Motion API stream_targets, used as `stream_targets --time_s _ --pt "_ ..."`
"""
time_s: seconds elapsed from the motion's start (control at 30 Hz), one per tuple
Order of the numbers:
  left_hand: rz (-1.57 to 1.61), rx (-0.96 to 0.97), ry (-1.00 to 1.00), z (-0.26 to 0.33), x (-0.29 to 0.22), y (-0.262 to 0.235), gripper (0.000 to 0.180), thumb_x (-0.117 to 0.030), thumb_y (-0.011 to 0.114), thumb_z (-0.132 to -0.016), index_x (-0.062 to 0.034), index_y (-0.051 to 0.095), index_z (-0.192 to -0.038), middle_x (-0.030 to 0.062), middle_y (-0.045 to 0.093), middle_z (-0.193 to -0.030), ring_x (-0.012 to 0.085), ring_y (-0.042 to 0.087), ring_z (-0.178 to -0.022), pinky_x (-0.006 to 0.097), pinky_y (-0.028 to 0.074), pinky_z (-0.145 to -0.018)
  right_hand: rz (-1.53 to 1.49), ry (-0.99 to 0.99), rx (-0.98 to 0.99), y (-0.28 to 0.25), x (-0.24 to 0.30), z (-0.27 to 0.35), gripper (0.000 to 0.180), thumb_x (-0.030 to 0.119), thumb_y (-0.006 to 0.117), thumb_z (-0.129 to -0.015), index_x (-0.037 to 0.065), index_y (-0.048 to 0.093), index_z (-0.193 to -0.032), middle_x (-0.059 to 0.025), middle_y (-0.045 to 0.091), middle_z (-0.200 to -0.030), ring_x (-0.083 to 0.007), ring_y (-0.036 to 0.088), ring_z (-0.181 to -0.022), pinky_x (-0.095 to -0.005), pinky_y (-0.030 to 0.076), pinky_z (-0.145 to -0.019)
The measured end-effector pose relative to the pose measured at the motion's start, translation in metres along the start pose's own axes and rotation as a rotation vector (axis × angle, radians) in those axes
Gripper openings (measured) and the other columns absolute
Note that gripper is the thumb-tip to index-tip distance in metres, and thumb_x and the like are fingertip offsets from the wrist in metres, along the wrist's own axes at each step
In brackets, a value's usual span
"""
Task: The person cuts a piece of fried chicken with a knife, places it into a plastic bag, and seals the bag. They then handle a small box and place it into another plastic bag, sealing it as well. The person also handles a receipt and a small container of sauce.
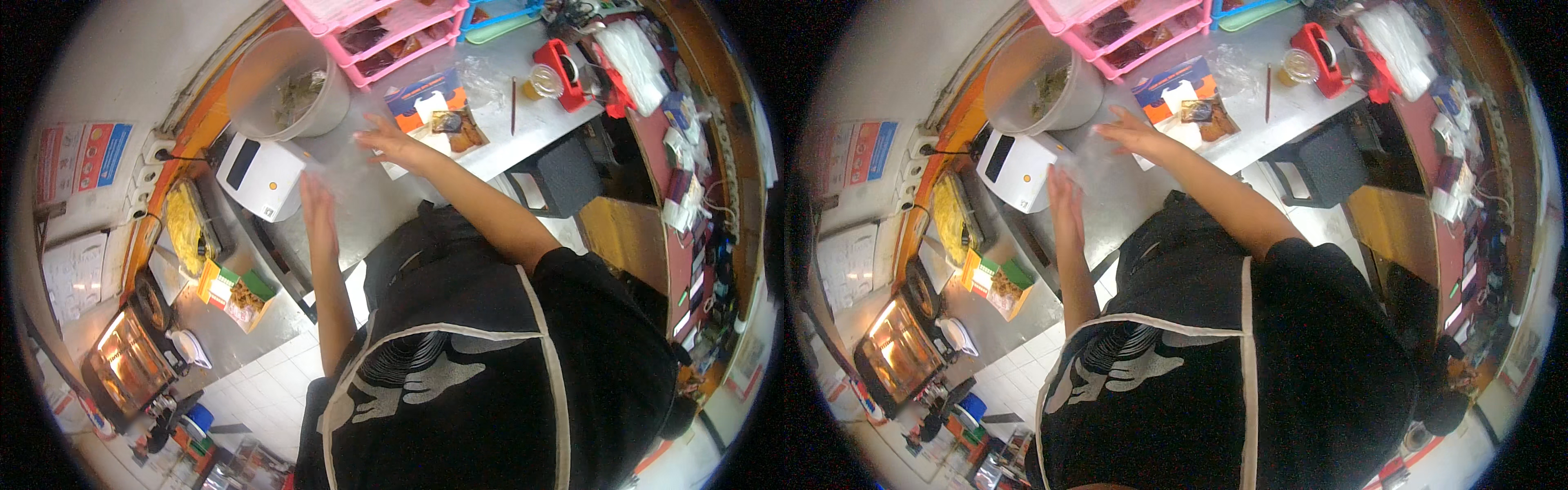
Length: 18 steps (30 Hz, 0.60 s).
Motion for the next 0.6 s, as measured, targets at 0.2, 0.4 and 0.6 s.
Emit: stream_targets --time_s 0.2,0.4,0.6 --pt "-0.574 -0.06 0.04 -0.013 0.049 -0.019 0.07 -0.023 0.056 -0.1 0.001 0.022 -0.156 0.0228 0.023 -0.162 0.0318 0.026 -0.149 0.041 0.026 -0.119 0.704 -0.141 0.261 -0.045 0.007 0.086 0.111 0.061 0.073 -0.08 -0.005 0.022 -0.153 -0.0311 0.027 -0.156 -0.0387 0.029 -0.147 -0.0424 0.026 -0.12" --pt "-0.31 0.275 -0.413 0.089 0.094 0.035 0.067 -0.016 0.06 -0.099 -0.0047 0.025 -0.155 0.0218 0.04 -0.152 0.0326 0.043 -0.137 0.042 0.036 -0.112 0.46 0.007 0.17 -0.115 -0.066 0.195 0.076 0.045 0.065 -0.094 0.0 0.038 -0.148 -0.0254 0.04 -0.152 -0.0363 0.041 -0.139 -0.0428 0.033 -0.116" --pt "-0.353 0.617 -0.051 0.018 0.068 0.136 0.053 -0.005 0.063 -0.094 0.0007 0.046 -0.143 0.0178 0.056 -0.137 0.0285 0.057 -0.122 0.039 0.042 -0.106 0.394 -0.296 0.347 -0.059 -0.009 0.112 0.032 0.029 0.061 -0.099 0.001 0.067 -0.115 -0.0142 0.07 -0.107 -0.0212 0.065 -0.095 -0.0363 0.051 -0.086"
Point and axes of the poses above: each hand's wrist, its own z-axis away from the middle knuckle, its own y-axis out of the palm, x = y × z, the point moved 8 cm from there along -z, towards the middle knuckle
